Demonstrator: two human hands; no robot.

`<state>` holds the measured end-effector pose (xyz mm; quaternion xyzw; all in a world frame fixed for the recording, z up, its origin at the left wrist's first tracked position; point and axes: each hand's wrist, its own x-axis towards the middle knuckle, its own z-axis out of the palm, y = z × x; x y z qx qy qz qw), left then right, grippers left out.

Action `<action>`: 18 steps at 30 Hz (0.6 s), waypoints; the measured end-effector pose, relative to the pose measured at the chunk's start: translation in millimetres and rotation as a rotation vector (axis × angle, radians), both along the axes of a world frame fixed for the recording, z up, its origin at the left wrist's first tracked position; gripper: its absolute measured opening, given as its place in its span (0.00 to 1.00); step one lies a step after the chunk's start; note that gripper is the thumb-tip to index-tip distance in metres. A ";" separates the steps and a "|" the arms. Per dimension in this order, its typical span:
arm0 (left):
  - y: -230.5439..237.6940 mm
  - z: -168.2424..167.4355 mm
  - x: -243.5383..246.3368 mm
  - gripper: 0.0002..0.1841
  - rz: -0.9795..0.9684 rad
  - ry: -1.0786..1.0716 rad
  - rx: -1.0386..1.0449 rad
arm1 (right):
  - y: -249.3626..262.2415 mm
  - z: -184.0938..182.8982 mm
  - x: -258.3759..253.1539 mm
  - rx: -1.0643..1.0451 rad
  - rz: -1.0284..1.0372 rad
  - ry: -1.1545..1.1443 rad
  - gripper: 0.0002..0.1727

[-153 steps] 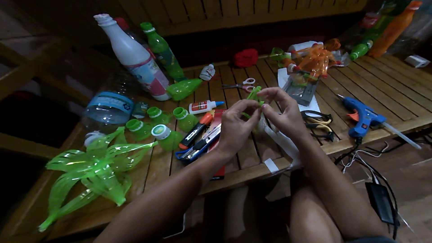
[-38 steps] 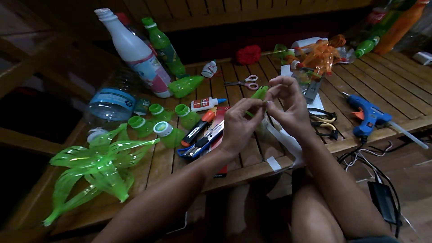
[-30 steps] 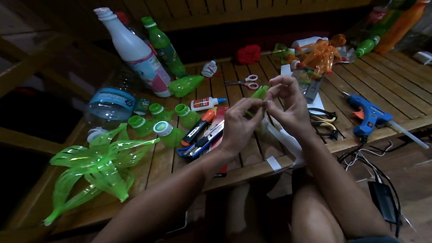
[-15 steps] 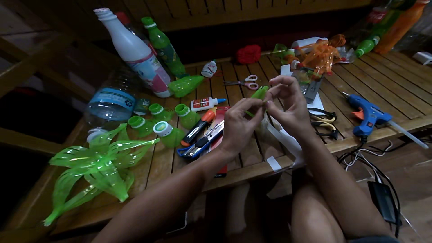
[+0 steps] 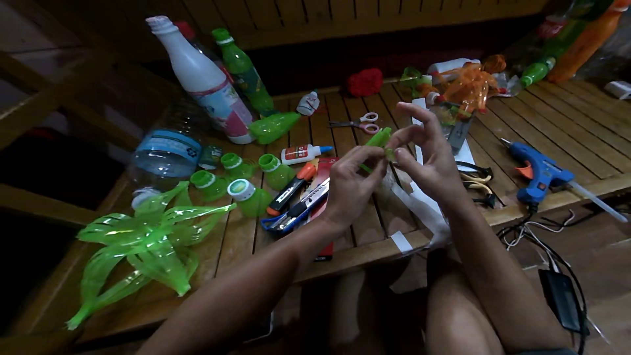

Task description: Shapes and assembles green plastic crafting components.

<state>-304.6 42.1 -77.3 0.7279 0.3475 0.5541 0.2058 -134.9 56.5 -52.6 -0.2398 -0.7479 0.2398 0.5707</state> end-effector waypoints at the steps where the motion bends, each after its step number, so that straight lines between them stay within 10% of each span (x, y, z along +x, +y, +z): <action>1: 0.1 -0.2 0.0 0.07 0.000 -0.004 0.001 | 1.2 0.3 -0.7 0.002 0.002 0.006 0.34; 8: 0.7 6.9 -5.7 0.08 0.044 0.014 -0.027 | -1.0 14.0 2.0 0.017 -0.024 0.067 0.28; 15: 7.5 8.6 -10.0 0.09 0.030 -0.065 -0.116 | -2.5 44.6 15.9 -0.110 -0.198 0.159 0.02; 18: 11.0 7.6 -11.3 0.09 0.020 -0.089 -0.115 | 7.7 43.8 17.5 -0.259 -0.210 -0.051 0.15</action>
